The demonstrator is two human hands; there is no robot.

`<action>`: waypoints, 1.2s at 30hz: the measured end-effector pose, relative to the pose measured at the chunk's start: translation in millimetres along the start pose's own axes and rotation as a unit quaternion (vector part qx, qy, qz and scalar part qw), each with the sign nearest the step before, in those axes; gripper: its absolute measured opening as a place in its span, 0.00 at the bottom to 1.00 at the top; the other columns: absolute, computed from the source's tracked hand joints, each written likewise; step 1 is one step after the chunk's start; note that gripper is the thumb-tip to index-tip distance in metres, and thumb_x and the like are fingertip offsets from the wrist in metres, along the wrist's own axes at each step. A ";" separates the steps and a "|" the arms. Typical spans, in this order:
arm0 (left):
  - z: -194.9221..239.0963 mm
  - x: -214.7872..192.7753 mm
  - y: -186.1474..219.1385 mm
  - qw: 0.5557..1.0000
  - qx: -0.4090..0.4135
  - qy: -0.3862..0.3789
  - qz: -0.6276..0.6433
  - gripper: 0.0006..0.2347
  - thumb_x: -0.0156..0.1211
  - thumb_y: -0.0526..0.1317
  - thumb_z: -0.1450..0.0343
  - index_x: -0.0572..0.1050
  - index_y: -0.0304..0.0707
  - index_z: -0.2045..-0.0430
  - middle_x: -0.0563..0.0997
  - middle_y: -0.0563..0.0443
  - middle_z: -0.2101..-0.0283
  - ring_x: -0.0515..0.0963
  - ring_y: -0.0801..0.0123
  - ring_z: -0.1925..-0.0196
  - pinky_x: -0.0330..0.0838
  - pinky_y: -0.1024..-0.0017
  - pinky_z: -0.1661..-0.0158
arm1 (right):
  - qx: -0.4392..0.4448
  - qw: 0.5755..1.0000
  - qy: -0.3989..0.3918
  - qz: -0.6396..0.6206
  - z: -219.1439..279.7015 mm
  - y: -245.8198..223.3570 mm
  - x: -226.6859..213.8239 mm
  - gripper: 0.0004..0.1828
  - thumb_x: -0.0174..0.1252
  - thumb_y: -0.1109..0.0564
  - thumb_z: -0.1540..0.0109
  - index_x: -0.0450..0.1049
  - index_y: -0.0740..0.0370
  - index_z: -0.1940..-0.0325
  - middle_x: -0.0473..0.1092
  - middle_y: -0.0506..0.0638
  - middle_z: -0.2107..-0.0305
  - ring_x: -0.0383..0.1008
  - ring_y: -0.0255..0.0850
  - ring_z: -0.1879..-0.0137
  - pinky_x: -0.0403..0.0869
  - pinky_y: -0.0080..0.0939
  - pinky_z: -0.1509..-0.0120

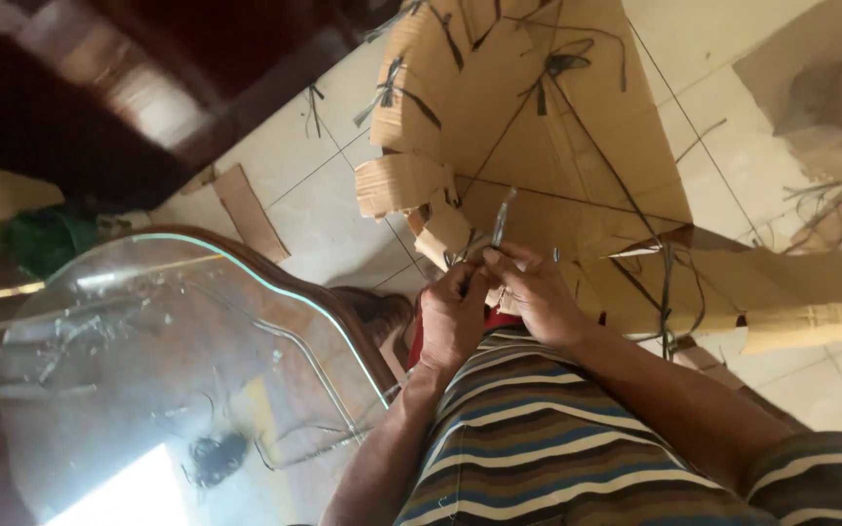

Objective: Wrapping a wooden chair backrest with cardboard strips and securing them with wire ties for protection.

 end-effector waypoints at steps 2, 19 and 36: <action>-9.7 -4.3 19.4 1.000 -0.006 -0.027 0.002 0.06 0.63 0.41 0.29 0.83 0.45 0.76 0.74 0.50 0.88 0.74 0.72 0.81 0.72 0.69 0.74 | -0.017 0.999 0.037 0.009 -22.4 22.0 -14.7 0.11 0.61 0.53 0.33 0.79 0.64 0.53 0.77 0.55 0.70 0.77 0.38 0.66 0.77 0.35 0.60; -168.3 -76.1 -77.3 0.974 0.133 -0.098 -0.153 0.03 0.59 0.38 0.28 0.79 0.46 0.69 0.82 0.45 0.75 0.84 0.49 0.69 0.75 0.57 0.67 | -0.065 0.962 0.266 -0.020 -169.5 10.1 -28.0 0.11 0.49 0.50 0.28 0.73 0.55 0.58 0.74 0.45 0.74 0.73 0.28 0.72 0.68 0.20 0.72; -190.0 -58.7 -141.4 0.974 -0.202 0.008 0.103 0.13 0.67 0.38 0.32 0.73 0.36 0.88 0.63 0.49 0.93 0.65 0.71 0.90 0.59 0.74 0.88 | 0.182 0.925 0.324 -0.087 -321.6 189.6 -70.0 0.15 0.49 0.55 0.31 0.76 0.65 0.64 0.71 0.56 0.79 0.74 0.45 0.78 0.71 0.41 0.78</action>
Point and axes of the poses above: each hand's wrist, its own z-axis away from the middle knuckle, its own x-axis out of the palm, y = z × x, the point moved 1 cm from there along -z, towards the middle knuckle
